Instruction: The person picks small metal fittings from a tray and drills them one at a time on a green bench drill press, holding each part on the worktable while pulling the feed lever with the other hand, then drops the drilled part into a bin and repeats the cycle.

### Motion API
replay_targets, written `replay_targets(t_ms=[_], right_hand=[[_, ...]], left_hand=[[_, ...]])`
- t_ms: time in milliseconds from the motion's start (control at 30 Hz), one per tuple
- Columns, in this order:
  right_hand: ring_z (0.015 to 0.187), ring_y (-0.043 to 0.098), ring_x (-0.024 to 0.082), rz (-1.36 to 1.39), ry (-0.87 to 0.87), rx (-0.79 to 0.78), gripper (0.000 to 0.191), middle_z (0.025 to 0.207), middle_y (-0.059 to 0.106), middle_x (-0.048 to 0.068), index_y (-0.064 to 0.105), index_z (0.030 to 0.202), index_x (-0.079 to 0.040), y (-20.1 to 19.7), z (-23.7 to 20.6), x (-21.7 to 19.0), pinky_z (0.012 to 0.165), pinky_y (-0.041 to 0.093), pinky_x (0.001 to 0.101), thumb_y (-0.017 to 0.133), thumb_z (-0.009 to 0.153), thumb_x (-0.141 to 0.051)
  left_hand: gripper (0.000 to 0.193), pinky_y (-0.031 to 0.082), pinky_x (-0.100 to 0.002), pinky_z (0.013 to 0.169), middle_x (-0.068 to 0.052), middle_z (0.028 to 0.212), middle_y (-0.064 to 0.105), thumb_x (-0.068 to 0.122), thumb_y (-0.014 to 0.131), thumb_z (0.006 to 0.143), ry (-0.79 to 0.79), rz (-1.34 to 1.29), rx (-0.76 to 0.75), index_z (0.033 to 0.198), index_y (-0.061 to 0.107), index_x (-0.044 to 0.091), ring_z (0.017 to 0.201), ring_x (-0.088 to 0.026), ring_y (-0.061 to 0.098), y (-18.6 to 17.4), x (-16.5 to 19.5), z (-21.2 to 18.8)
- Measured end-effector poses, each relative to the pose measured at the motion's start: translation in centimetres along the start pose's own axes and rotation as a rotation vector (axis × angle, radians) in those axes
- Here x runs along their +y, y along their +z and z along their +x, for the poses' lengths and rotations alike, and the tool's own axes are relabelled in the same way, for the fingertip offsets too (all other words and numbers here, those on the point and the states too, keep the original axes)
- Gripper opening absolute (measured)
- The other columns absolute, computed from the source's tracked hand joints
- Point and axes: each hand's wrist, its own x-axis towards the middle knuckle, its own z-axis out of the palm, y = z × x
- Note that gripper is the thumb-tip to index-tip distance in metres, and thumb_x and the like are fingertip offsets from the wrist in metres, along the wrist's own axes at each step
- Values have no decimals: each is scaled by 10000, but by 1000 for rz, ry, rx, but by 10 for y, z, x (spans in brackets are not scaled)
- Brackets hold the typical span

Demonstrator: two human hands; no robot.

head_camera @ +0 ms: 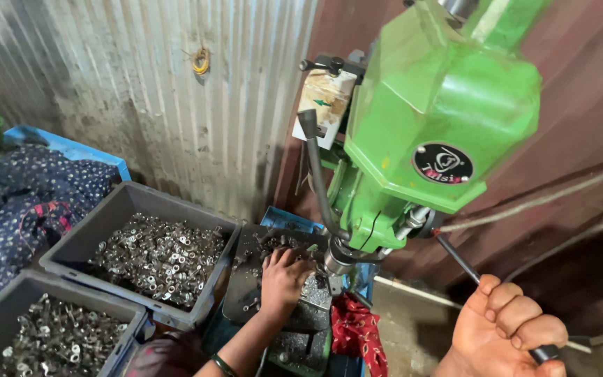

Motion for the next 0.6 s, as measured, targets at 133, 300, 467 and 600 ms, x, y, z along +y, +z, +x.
replay_targets(t_ms=[133,300,467,600], right_hand=[[727,426,193,-14,-23,-12,463,631,409,-28,374,790,-189,-8,2,8,913,439,422,474,1015,-581],[721,403,191,-55,-26,-11,484,593,395,-32,363,796,-192,-12,-3,10,885,430,401,467,1003,-618],[667,319,161,25,50,-85,545,584,305,-25,326,778,-188,-12,32,7,710,369,376,466,967,-681],[572,236,134,-51,276,-98,566,583,262,-18,301,767,-154,1,93,-4,621,291,306,456,1049,-619]], left_hand=[[167,424,-461,911,15,1123,695,266,769,781,25,-1,31,931,818,211,1128,-278,581,1,-1,0],[169,425,-454,942,37,1112,703,250,753,811,27,-38,1,967,810,214,1130,-259,590,-8,-2,-1],[124,413,-466,958,27,1128,716,227,742,793,69,-47,32,904,796,214,1130,-280,590,-17,-3,-3],[122,406,-488,927,-8,1007,736,264,754,826,-44,-18,-104,919,763,185,1054,-301,607,-23,-2,-9]])
